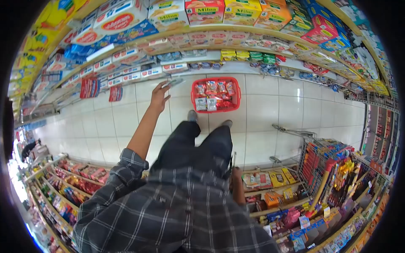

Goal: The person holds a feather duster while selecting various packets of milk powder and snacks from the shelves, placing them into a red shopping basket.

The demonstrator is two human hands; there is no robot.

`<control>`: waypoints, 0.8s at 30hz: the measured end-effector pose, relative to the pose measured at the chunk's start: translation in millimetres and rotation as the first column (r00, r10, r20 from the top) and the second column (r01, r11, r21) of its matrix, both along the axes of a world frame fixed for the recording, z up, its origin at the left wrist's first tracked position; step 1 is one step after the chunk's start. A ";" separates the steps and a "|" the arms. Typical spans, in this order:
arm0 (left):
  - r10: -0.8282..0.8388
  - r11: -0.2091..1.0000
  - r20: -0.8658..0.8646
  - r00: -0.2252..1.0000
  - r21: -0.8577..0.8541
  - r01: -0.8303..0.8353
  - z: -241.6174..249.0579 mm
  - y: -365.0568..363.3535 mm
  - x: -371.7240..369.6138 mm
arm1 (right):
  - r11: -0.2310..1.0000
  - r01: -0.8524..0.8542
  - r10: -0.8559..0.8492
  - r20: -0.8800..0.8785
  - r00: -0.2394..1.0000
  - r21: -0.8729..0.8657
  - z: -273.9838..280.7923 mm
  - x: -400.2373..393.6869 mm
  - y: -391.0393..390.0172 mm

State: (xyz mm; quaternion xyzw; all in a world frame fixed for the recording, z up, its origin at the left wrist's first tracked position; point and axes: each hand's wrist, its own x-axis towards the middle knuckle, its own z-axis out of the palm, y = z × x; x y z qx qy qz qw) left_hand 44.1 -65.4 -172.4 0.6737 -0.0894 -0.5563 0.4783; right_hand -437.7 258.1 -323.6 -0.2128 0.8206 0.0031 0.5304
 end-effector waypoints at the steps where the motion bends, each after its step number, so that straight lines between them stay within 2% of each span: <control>1: 0.001 0.999 0.010 1.000 0.045 -0.002 -17.5 -14.0 14.2 | 0.997 0.076 -0.076 -0.007 0.997 -0.017 -7.6 20.4 -0.4; 2: -0.097 0.995 0.041 0.994 0.039 0.095 -43.6 -25.9 30.5 | 0.984 0.162 -0.160 0.029 0.987 -0.069 -15.6 35.8 -6.1; 5: 0.003 0.999 -0.096 0.995 -0.045 -0.008 -118.9 -61.1 59.4 | 0.976 -0.204 0.197 -0.083 0.977 -0.078 -28.6 94.0 -43.6; 7: 0.096 0.993 -0.167 0.981 -0.056 -0.107 -157.8 -98.2 62.7 | 0.960 -0.267 0.274 -0.089 0.958 0.079 -58.1 140.2 -55.7; 8: -0.063 0.986 -0.171 0.983 -0.163 0.035 -199.0 -113.2 77.3 | 0.930 -0.327 0.342 -0.064 0.938 0.171 -56.1 162.4 -63.4; 9: -0.069 0.970 -0.208 0.976 -0.243 0.017 -215.3 -125.1 78.0 | 0.844 -0.436 0.494 -0.139 0.858 0.313 -42.0 190.0 -78.7; 10: -0.001 0.967 -0.248 0.969 -0.247 -0.062 -223.4 -140.6 72.8 | 0.721 -0.529 0.651 -0.175 0.739 0.447 -40.0 211.6 -89.2; 12: -0.026 0.980 -0.370 0.929 -0.193 -0.049 -285.5 -172.0 105.1 | 0.706 -0.565 0.696 -0.267 0.667 0.428 -87.9 214.9 -70.5; 13: -0.072 0.984 -0.289 0.955 -0.180 0.019 -286.8 -185.1 101.1 | 0.682 -0.555 0.707 -0.234 0.668 0.476 -87.8 211.5 -86.9; 14: -0.120 0.983 -0.206 0.971 -0.160 0.088 -288.2 -198.3 97.1 | 0.777 -0.527 0.629 -0.391 0.672 0.345 -102.6 205.6 -76.2; 15: -0.169 0.979 -0.124 0.978 -0.133 0.153 -289.6 -211.5 93.0 | 0.854 -0.440 0.516 -0.339 0.787 0.279 -108.6 198.1 -82.7; 16: -0.163 0.963 -0.116 0.980 -0.234 0.132 -307.4 -219.8 100.4 | 0.855 -0.459 0.518 -0.387 0.763 0.240 -113.8 197.0 -81.5; 17: -0.231 0.946 -0.193 0.954 -0.273 0.174 -310.1 -228.8 106.1 | 0.848 -0.484 0.529 -0.406 0.745 0.216 -125.6 196.0 -70.1; 19: -0.206 0.955 -0.009 0.979 -0.221 0.199 -289.8 -230.8 83.2 | 0.844 -0.501 0.534 -0.385 0.753 0.191 -133.0 197.4 -63.1; 24: -0.190 0.954 0.073 0.979 -0.220 0.202 -277.6 -235.4 71.9 | 0.869 -0.438 0.494 -0.348 0.797 0.232 -137.8 193.2 -58.2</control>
